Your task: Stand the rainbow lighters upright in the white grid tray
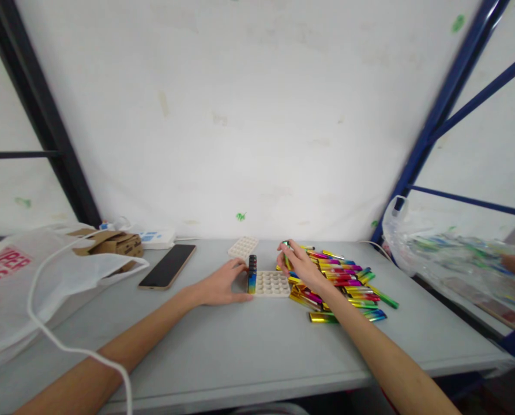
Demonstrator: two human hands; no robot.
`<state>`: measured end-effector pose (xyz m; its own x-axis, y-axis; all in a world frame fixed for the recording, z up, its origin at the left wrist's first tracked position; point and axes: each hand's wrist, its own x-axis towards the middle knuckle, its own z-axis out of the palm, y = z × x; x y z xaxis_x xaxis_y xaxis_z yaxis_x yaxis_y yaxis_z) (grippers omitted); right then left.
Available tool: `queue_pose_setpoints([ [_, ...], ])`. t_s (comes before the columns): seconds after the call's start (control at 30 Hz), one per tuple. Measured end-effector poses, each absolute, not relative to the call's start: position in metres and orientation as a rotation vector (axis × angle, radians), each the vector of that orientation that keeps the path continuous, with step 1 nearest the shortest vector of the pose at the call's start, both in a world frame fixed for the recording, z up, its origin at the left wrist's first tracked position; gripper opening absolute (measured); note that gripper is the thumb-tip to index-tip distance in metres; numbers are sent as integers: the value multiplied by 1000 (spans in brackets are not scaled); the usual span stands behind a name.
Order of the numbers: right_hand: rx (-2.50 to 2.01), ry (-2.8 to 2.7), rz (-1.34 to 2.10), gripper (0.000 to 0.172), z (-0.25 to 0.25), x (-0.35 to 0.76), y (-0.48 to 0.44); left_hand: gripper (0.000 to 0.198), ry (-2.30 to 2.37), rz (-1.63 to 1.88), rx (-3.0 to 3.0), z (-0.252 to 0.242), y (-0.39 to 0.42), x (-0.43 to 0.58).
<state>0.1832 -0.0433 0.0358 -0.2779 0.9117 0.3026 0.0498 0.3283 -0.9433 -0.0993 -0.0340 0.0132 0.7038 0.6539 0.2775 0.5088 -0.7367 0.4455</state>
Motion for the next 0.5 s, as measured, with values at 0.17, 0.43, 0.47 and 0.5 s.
queue_pose_setpoints([
  [0.17, -932, -1462, 1236, 65, 35, 171, -51, 66, 868, 586, 2546, 16, -35, -104],
  [0.43, -1154, -1151, 1336, 49, 39, 157, -56, 57, 743, 621, 2576, 17, -47, -93],
  [0.47, -1160, -1140, 1325, 45, 39, 157, -56, 57, 745, 617, 2582, 17, -47, -92],
  [0.5, -1162, -1139, 1311, 42, 39, 157, -56, 59, 749, 610, 2589, 17, -47, -91],
])
